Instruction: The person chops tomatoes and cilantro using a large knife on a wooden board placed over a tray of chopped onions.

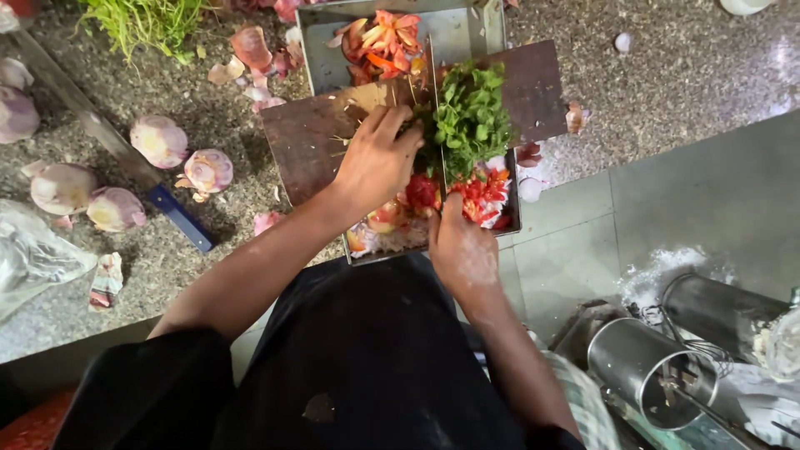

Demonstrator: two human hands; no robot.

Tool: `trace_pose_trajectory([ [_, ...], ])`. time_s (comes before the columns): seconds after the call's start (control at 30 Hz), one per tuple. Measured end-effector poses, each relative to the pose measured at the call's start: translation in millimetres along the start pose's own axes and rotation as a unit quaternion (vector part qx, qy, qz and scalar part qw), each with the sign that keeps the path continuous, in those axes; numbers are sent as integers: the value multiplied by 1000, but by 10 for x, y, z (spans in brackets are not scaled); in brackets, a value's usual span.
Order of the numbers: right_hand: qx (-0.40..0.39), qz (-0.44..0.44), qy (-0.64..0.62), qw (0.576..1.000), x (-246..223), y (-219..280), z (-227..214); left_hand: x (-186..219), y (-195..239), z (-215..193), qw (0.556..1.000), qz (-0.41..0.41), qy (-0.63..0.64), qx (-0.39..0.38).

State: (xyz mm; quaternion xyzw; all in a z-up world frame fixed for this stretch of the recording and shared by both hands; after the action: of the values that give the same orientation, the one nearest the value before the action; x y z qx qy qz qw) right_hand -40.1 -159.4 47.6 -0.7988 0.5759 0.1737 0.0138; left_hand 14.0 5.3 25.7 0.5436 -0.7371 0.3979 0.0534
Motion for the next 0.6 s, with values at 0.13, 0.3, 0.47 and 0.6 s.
trace_pose_trajectory([
  [0.13,-8,6,-19,1000,6,-19,50,-69,-14,11,999,-16,40,1],
  [0.3,-58,8,-57,997,72,-80,223,-75,25,49,999,-18,31,10],
  [0.47,-121,44,-56,990,96,74,264,-87,-15,41,999,12,32,-25],
  [0.6,-81,20,-78,993,56,-186,271,-71,-25,2,998,34,22,-51],
])
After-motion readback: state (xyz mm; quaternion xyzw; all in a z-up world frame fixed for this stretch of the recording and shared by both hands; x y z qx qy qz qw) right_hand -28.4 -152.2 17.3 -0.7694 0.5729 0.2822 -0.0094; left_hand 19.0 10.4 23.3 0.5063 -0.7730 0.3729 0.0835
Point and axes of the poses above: each hand's wrist, its own y-axis away from the middle knuckle, its own z-axis out of the palm, x = y × z, the point moved 4 cm from there along -y, towards the middle knuckle, and after that the axes turned 7 degrees about -z, right-handed, at the moved point
